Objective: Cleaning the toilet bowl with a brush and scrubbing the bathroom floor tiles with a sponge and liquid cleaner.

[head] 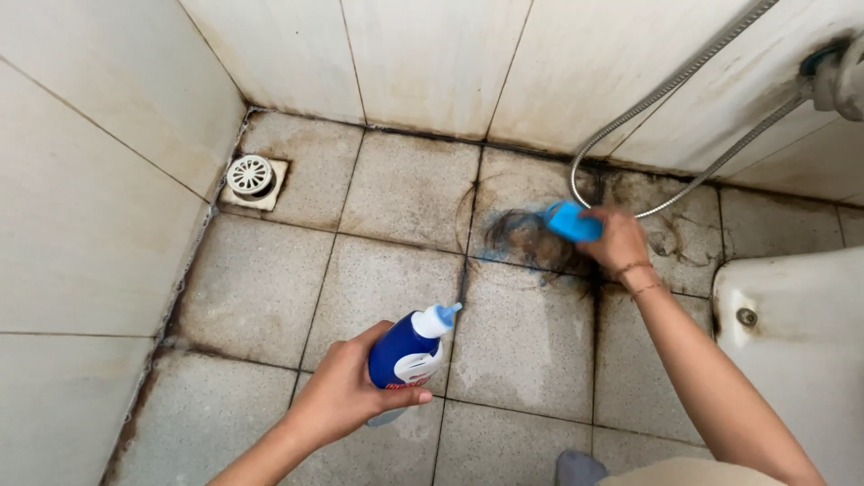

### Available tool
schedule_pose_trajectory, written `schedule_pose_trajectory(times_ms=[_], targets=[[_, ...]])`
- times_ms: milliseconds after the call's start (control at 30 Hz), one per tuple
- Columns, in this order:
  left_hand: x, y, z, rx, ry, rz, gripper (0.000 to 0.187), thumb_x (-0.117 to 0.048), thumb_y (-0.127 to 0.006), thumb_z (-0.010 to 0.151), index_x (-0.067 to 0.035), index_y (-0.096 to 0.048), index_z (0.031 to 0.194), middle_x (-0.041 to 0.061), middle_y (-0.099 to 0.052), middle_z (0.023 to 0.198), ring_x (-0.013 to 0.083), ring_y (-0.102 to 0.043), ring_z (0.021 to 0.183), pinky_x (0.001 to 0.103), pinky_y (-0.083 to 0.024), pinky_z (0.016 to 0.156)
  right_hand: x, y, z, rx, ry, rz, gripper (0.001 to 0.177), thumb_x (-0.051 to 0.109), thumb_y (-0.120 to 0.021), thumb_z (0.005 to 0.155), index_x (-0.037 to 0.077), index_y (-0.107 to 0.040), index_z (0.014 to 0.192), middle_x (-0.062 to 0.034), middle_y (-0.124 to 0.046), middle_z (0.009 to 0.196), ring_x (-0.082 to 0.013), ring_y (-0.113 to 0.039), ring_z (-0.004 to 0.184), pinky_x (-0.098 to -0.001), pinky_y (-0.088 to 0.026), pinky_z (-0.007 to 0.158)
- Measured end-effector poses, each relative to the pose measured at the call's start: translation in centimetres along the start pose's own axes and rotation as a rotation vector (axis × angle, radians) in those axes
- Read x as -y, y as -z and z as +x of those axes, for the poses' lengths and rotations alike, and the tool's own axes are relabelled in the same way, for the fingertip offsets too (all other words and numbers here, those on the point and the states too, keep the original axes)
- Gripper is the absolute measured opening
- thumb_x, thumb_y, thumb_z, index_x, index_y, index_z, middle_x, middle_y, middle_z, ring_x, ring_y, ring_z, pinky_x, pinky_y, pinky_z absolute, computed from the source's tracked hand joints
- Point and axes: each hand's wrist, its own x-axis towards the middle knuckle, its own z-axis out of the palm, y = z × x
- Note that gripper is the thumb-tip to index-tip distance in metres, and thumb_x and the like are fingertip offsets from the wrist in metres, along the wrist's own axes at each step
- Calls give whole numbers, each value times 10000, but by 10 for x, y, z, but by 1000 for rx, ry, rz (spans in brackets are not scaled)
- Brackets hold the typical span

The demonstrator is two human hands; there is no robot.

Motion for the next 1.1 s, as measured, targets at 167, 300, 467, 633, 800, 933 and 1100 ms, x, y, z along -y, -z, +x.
schedule_pose_trajectory(times_ms=[167,300,467,633,800,933,1100], targets=[[6,-1,2,-14,-43,-73,571,-353,-993,595,-186,-741,1079,-46,-789,869,65,-663,774,210,-474,684,23,1,2,22,92,141,625,287,-931,677,213,-735,1266,-94,-693,1331,-319,-629,1206,-458,-488,1017],[6,-2,4,-6,-24,-6,552,-383,-987,616,-197,-712,1057,-42,-752,833,80,-631,743,229,-444,670,26,-24,9,-71,268,161,554,173,-903,679,115,-758,1210,-126,-722,1249,-352,-674,1080,-443,-501,1004],[5,-1,3,9,-2,-53,570,-362,-981,614,-194,-729,1097,-47,-795,876,63,-674,784,207,-472,703,38,-2,-19,162,61,179,603,228,-933,660,202,-753,1235,-71,-721,1292,-268,-668,1175,-407,-514,1039],[1,0,6,45,57,51,580,-415,-967,643,-189,-679,1093,-48,-781,875,72,-679,776,222,-464,676,4,7,-64,419,-81,156,663,341,-939,641,341,-743,1274,9,-713,1347,-207,-674,1171,-331,-491,951],[7,-14,16,83,107,151,675,-504,-931,644,-209,-618,1164,-29,-830,979,115,-756,858,267,-516,708,-46,13,-111,301,-41,106,663,387,-968,583,357,-775,1217,-20,-744,1282,-236,-687,1139,-361,-515,951],[-3,-24,25,132,121,241,630,-515,-925,671,-198,-621,1123,-21,-817,883,120,-747,776,283,-502,656,-111,8,-132,-76,21,-37,591,291,-843,637,193,-764,1215,-89,-751,1218,-303,-699,1079,-402,-516,992],[-23,-51,60,306,59,644,595,-675,-823,702,-183,-622,969,48,-727,951,268,-696,884,398,-494,714,-162,4,-158,-224,-153,97,650,357,-853,706,159,-729,1312,-101,-736,1255,-286,-679,1116,-392,-504,944]])
